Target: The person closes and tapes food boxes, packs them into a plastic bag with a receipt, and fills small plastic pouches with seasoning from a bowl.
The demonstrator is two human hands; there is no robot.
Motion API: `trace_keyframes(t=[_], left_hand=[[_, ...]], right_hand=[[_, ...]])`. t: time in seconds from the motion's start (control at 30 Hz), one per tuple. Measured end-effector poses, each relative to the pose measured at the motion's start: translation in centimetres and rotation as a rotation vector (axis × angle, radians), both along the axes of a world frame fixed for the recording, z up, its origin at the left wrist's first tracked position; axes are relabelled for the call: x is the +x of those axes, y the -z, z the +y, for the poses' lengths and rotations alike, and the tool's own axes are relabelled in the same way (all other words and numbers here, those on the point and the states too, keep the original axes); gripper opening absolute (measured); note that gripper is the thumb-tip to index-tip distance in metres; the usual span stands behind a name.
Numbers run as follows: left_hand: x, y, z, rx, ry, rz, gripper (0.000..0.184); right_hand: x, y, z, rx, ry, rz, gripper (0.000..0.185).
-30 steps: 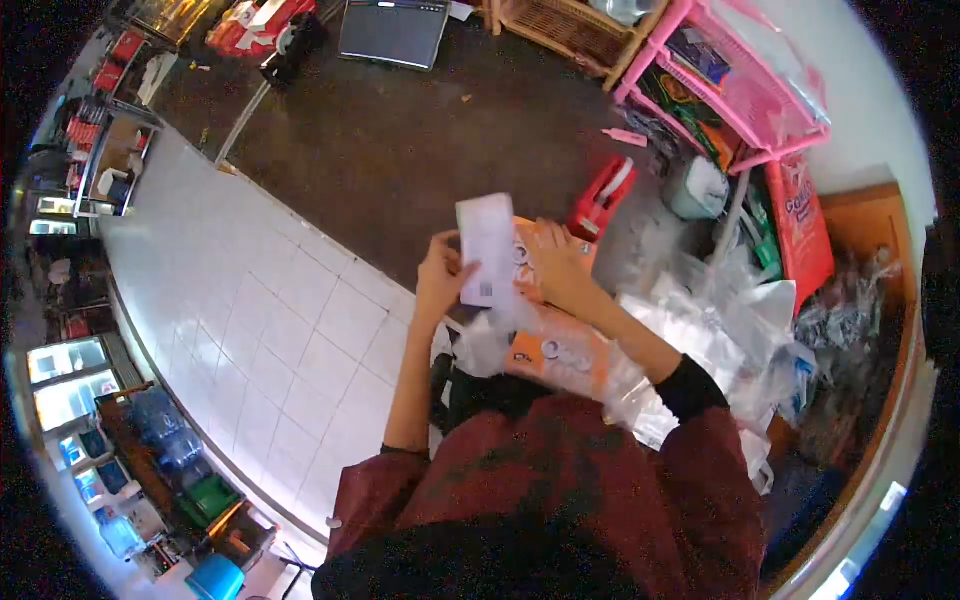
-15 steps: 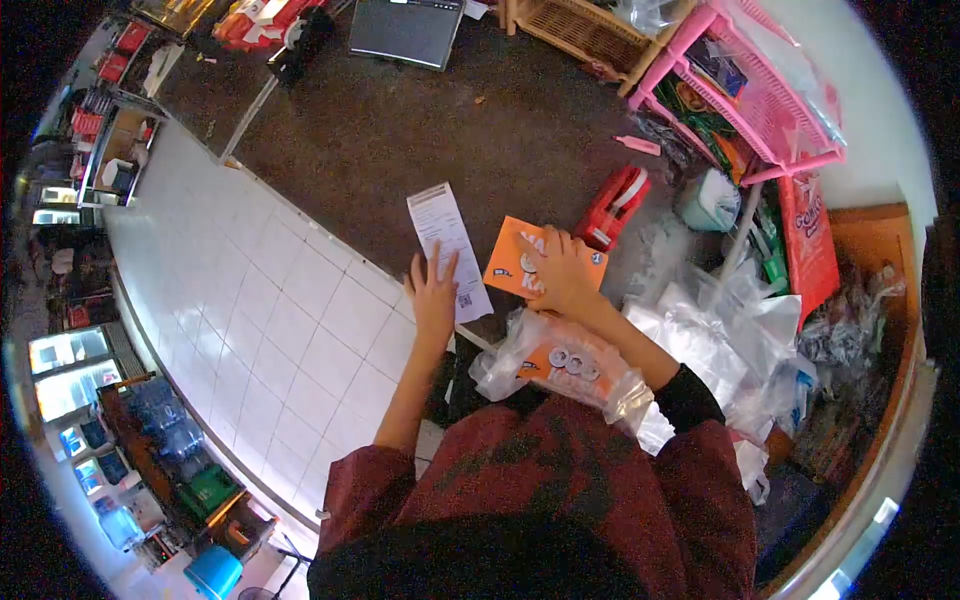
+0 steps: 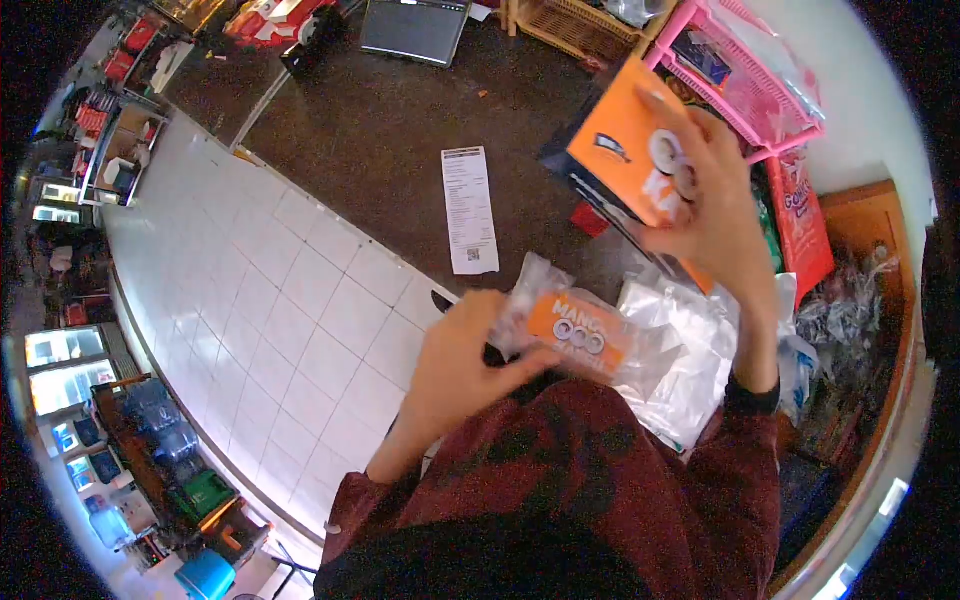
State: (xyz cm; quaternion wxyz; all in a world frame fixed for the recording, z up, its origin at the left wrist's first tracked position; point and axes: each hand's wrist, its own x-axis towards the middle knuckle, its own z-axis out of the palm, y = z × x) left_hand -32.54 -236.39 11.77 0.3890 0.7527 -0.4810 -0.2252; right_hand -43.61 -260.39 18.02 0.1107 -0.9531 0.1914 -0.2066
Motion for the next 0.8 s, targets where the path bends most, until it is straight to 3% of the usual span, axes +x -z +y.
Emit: trace_keyframes(t=[0.13,0.2,0.23,0.37,0.47,0.53,0.57,0.6,0.67,0.73,0.8], left_hand=[[-1.1,3.4,0.1,-0.089,0.095,0.227,0.030],[-0.5,8.2,-0.1,0.103,-0.169,0.439,0.034],[-0.3,7.9,-0.3,0.102,-0.168,0.437,0.034],[-0.1,4.5,-1.4,-0.129,-0.162,0.679,0.035],[0.1,6.5,0.3,0.129,-0.191,0.693,0.035],[-1.1,8.2,0.9,-0.009,0.026,0.485,0.034],[-1.9,8.1,0.9,-0.037,0.106,0.419,0.034],[-2.7,7.9,0.8,-0.070,0.182,0.356,0.035],[-4.1,7.7,0.5,-0.064,0.174,0.383,0.035],[-4.6,7.0,0.3,-0.041,0.126,0.374,0.033],[-4.5,6.2,-0.2,-0.003,0.046,0.344,0.030]], right_hand=[[-2.3,-3.1,5.0,0.093,-0.024,-0.002,0.102],[-3.2,-1.6,7.7,0.188,-0.108,-0.150,0.099],[-3.7,-0.4,8.8,0.226,-0.170,-0.212,0.098],[-6.1,8.9,11.9,1.432,0.017,-0.325,0.101],[-9.6,11.3,10.6,1.164,-0.118,0.106,0.100],[-12.4,13.4,8.9,0.708,-0.166,0.359,0.099],[-12.6,13.5,9.4,0.482,-0.005,0.460,0.088],[-12.0,13.9,9.6,0.482,0.006,0.455,0.088],[-10.1,15.6,9.8,0.280,0.095,0.788,0.097],[-9.8,19.0,11.0,0.149,0.080,0.747,0.093],[-9.9,20.6,11.6,-0.181,0.070,0.541,0.076]])
